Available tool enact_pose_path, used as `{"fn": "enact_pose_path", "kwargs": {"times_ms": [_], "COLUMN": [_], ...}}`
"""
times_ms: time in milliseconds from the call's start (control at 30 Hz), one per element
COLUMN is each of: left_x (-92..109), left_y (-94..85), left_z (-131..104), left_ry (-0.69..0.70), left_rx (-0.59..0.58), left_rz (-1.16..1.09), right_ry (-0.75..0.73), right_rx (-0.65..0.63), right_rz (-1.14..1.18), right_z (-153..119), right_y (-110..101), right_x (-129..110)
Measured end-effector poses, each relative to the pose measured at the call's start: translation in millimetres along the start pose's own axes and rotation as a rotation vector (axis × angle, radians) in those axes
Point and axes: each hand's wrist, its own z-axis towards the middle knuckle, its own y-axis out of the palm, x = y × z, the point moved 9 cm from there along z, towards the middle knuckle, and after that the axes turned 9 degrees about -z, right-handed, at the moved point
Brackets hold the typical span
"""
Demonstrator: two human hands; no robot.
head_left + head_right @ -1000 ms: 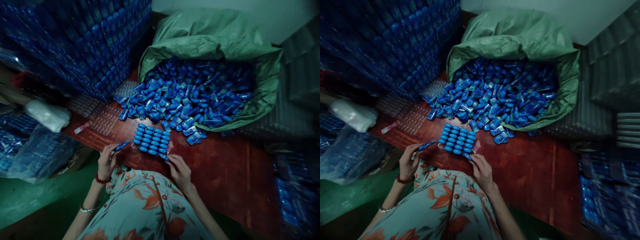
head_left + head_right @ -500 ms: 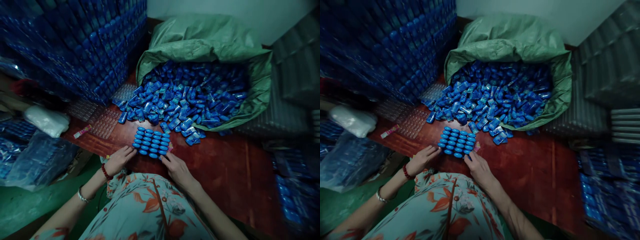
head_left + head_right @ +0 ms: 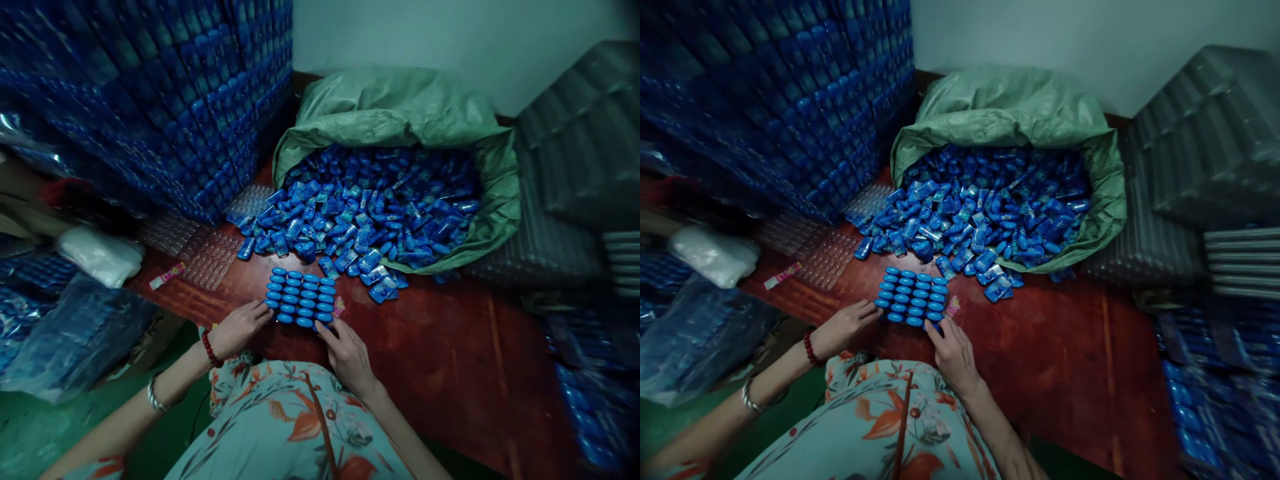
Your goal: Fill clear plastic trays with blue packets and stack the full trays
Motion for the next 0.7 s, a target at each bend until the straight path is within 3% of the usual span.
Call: {"fn": "enact_pose_path", "kwargs": {"times_ms": [233,433,567,700], "left_x": [1,-15,-7,4], "left_y": [-6.2,-8.9,-2.0,4.7], "left_z": [2,-10,-19,-6], "left_ry": [-0.005,-0.044,-0.046,-0.120], "left_rx": [-0.013,0.106,0.118,0.045], "left_rz": [-0.053,-0.075,0.030,0.105], "right_ry": [-0.016,-0.001,0.000,-0.021], "right_rx": [-0.002,-0.003,-0.013,-0.012], "right_rz": [0.044,0.100,0.123,0.132], "right_z": [5,7,7,11], "right_y": [-1,-1,1,0], "right_x": [1,1,2,2]}}
